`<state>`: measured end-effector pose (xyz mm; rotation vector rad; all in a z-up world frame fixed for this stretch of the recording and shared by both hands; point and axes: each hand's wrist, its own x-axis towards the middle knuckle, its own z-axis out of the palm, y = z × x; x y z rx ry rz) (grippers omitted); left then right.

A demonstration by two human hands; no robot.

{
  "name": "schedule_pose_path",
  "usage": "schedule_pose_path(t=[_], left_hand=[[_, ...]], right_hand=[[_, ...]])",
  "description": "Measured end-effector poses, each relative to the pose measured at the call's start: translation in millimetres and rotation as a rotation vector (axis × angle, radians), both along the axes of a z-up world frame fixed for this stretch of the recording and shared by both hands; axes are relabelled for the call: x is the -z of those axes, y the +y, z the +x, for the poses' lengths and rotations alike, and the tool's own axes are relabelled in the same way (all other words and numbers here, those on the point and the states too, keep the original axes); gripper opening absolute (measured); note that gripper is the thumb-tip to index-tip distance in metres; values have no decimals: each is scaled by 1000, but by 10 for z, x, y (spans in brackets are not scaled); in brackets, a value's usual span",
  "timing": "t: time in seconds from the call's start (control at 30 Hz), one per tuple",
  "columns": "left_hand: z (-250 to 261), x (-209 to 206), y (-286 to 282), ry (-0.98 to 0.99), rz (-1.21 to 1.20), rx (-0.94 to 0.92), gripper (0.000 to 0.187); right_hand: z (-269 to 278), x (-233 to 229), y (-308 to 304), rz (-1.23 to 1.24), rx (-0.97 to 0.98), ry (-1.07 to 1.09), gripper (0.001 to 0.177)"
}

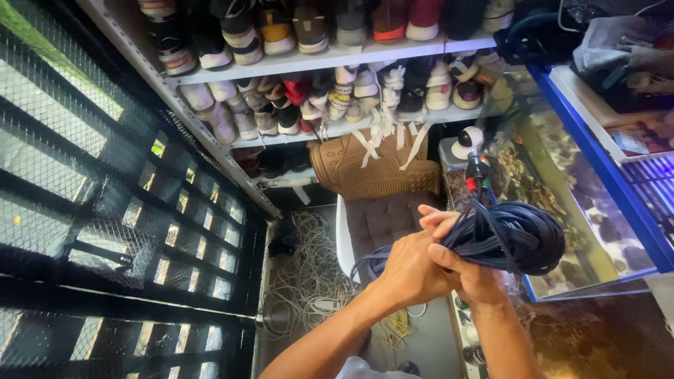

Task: The person coils a long black cable by hand, forming loops and securing the bundle with a white tie. The hands manipulate the cable repeatedly to create a neat coil and fasten it.

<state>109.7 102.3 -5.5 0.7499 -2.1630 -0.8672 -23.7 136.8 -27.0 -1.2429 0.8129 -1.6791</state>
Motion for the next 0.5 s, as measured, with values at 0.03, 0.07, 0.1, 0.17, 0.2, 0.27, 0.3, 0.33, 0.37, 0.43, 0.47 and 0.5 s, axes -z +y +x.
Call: schedule_pose_path(t=[0.03,0.07,0.1,0.17,0.2,0.27,0.3,0.33,0.37,0.43,0.47,0.5], left_hand=[[-11,-4,9,-4,1,8,48],[-16,-10,24,-9,2,16,50],[-11,-19,42,-7,11,18,52],[2,-52,60,-4,29,20,55],[3,-73,57,-31,31,22,53],[23,-105,74,-88,42,20,50],[40,-119,80,-46,11,10,54],[65,-128,89,-4,-21,-1,58],[90,-135,95,38,-54,-11,61],[135,-136,87,-29,-10,5,58],[154,-132,83,-63,13,14,56],[169,-129,76,-19,7,38,60]], right_hand=[[-29,-2,10,-13,18,42,21],[-46,4,28,-4,34,59,21],[-58,14,47,5,49,77,21],[-83,36,67,4,64,103,21],[-94,48,63,-5,64,111,20],[-105,80,65,-13,60,121,19],[-112,92,59,-16,58,123,18],[-114,101,52,-18,56,126,17],[-114,110,46,-39,42,122,16],[-111,123,38,-78,16,115,15],[-108,128,45,-46,-2,124,14],[-106,132,56,-16,-18,133,13]])
